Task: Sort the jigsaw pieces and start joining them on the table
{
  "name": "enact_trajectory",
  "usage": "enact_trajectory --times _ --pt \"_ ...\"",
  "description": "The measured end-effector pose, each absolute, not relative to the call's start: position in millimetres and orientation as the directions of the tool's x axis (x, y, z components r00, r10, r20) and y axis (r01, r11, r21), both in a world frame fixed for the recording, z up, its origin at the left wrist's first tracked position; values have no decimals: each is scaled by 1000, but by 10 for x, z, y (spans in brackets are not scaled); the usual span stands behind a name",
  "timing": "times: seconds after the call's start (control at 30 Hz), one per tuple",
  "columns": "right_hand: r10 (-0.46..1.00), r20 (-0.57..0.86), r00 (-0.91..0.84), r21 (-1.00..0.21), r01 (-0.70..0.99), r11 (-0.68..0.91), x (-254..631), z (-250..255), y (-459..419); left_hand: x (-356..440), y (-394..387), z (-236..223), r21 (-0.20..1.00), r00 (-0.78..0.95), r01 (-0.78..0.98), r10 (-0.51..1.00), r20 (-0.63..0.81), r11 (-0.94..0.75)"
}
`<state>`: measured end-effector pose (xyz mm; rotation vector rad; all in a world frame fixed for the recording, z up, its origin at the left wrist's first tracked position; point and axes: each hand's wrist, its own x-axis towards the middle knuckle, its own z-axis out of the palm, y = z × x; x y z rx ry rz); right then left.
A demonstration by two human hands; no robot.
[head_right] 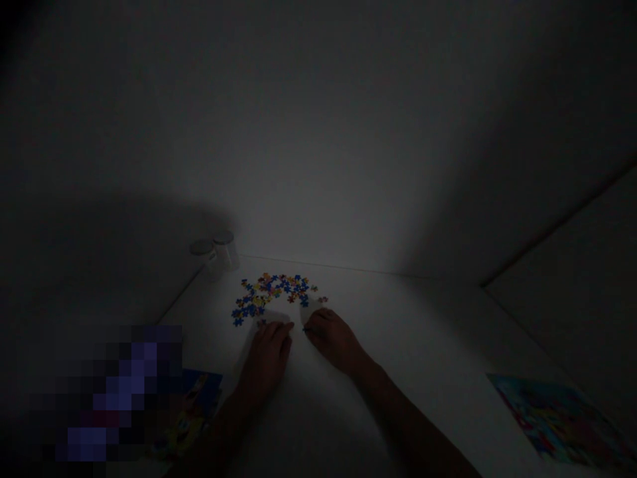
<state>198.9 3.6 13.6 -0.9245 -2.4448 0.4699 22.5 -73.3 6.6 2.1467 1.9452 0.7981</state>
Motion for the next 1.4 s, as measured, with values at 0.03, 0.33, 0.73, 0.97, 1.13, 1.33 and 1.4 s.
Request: enact_trajectory --times 0.03,0.33,0.73,0.97,1.13,1.33,1.4 --pt "685 303 -663 -492 506 708 1998 138 -17 223 -729 60 444 62 876 957 282 -187" --pt "818 387 -424 -542 613 575 2332 15 283 229 -682 33 468 89 859 961 261 -207" --pt "704 367 -608 -293 643 708 1976 -45 355 270 -706 92 362 130 908 962 238 -212" --pt "776 356 -520 -435 643 630 2294 -24 239 307 -790 128 296 235 902 932 276 -315" --pt "784 257 -564 -665 486 567 2314 30 173 332 -782 125 272 249 904 925 288 -328" --pt "881 265 -391 -666 587 461 2156 16 366 316 -764 112 299 275 885 919 281 -356" --pt "855 280 -437 -507 689 518 2060 47 452 314 -766 119 309 275 883 922 272 -354"
